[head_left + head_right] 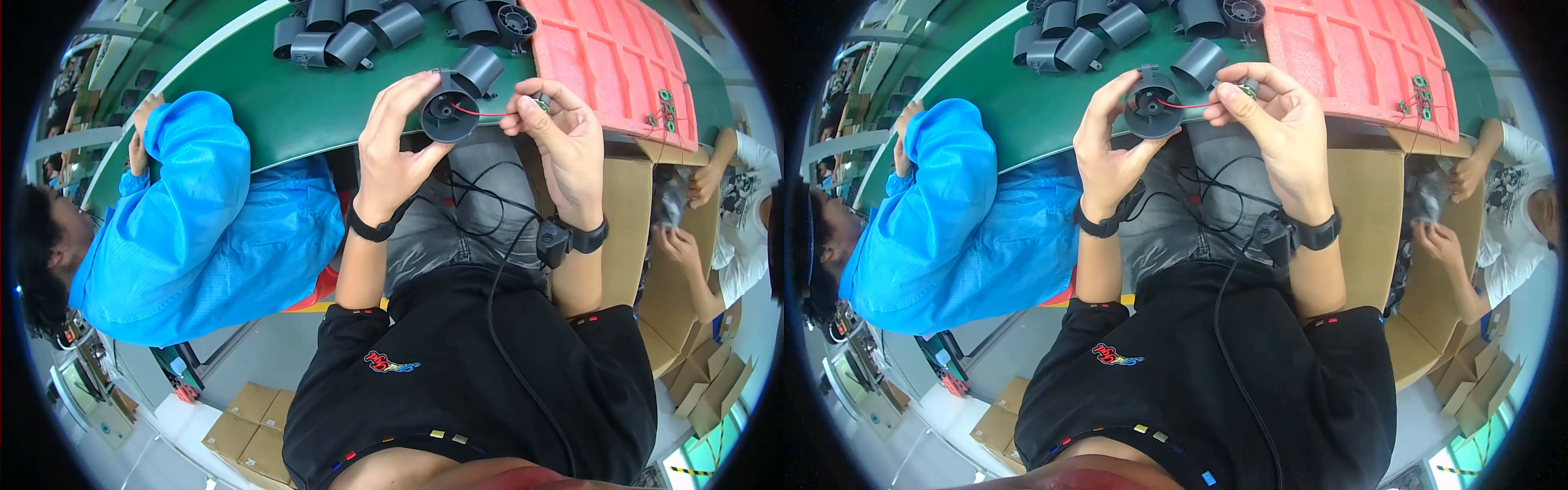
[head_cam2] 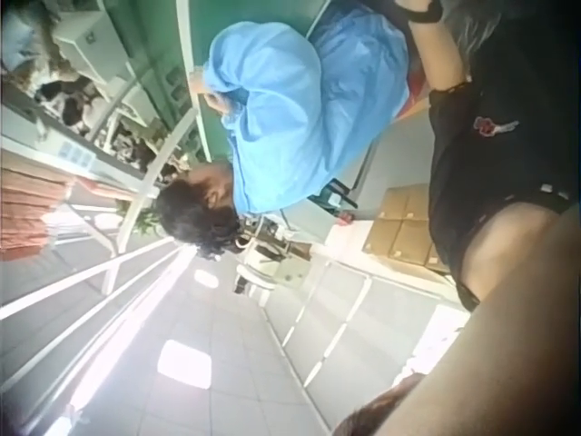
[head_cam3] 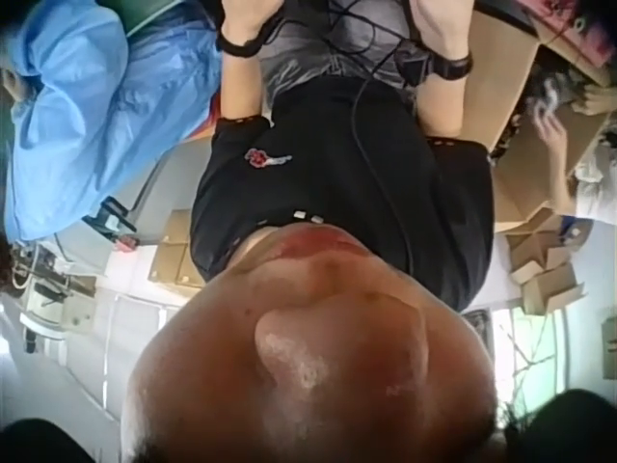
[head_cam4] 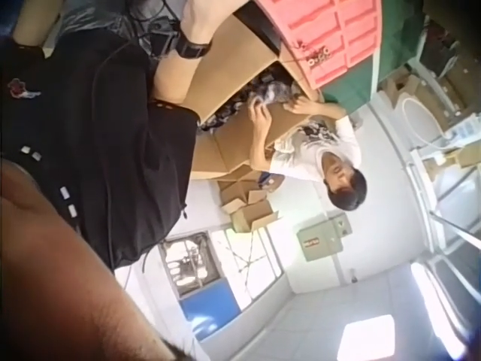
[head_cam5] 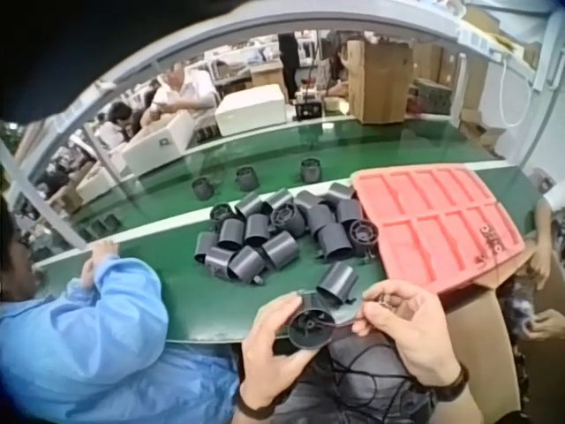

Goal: Manually assembling small components into plastic housings on a production line.

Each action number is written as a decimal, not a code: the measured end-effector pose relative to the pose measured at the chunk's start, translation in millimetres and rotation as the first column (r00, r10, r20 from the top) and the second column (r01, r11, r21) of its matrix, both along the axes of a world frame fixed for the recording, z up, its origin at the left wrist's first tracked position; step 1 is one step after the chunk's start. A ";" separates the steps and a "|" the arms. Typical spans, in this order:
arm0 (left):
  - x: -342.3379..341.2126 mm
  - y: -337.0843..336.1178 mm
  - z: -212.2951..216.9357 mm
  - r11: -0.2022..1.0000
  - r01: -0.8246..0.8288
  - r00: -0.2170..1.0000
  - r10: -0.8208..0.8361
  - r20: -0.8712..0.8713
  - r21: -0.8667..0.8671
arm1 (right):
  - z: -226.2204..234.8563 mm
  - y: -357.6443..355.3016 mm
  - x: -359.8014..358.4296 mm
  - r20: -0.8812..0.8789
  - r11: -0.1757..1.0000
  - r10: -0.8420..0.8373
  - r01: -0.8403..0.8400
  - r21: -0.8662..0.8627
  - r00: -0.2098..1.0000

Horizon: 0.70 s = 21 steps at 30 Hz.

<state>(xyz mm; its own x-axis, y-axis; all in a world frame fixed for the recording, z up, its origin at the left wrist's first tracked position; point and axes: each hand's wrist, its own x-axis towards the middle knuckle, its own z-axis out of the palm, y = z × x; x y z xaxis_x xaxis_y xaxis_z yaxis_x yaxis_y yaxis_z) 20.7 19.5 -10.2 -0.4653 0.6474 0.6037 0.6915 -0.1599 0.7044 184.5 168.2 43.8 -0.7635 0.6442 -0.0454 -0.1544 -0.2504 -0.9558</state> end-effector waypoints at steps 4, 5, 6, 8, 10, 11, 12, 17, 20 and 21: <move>-0.9 2.7 9.8 0.999 0.036 0.993 -0.033 -0.115 0.022 | 0.3 -15.7 -10.2 -0.036 0.993 -0.081 0.084 0.086 0.996; -0.1 2.8 11.0 0.998 0.046 0.991 -0.040 -0.129 0.043 | 2.8 -19.4 -12.3 -0.020 0.912 -0.114 0.113 0.393 0.993; 0.6 2.5 11.5 0.998 0.047 0.991 -0.042 -0.130 0.039 | 5.3 -22.6 -13.6 -0.015 0.740 -0.150 0.122 0.662 0.989; 1.5 0.1 12.0 0.995 0.076 0.994 -0.070 -0.082 0.072 | 5.6 -27.5 -11.9 -0.024 0.494 -0.180 0.111 0.862 0.983; 2.3 -3.7 11.5 0.993 0.080 0.995 -0.075 -0.063 0.088 | 2.4 -31.4 -7.1 0.055 0.453 -0.115 0.003 0.892 0.992; 2.6 -4.9 10.7 0.993 0.074 0.995 -0.066 -0.077 0.096 | 0.2 -32.8 -4.8 0.095 0.429 -0.083 -0.051 0.902 0.992; 3.1 -6.2 9.8 0.992 0.067 0.994 -0.058 -0.092 0.104 | -3.4 -33.2 -2.6 0.090 0.430 -0.076 -0.049 0.901 0.993; 11.6 -13.6 5.7 0.998 0.011 0.990 -0.002 -0.141 0.062 | -18.4 -39.7 7.7 0.022 0.301 -0.042 -0.008 0.954 0.999; 15.2 -14.0 14.5 0.996 -0.009 0.985 0.023 -0.169 0.083 | -18.1 -44.5 9.7 -0.030 0.290 -0.051 0.043 0.956 0.998; 16.3 -14.1 15.9 0.995 -0.017 0.983 0.034 -0.181 0.095 | -17.9 -44.5 11.4 -0.014 0.281 -0.073 0.034 0.959 0.997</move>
<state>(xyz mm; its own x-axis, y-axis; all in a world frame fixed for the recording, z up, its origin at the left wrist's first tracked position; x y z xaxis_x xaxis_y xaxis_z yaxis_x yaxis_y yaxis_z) 37.1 5.4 5.7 -0.3577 0.5739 0.7367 0.8115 -0.1993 0.5493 195.9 123.6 25.8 -0.7367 0.2803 0.6153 -0.0993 0.8553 -0.5085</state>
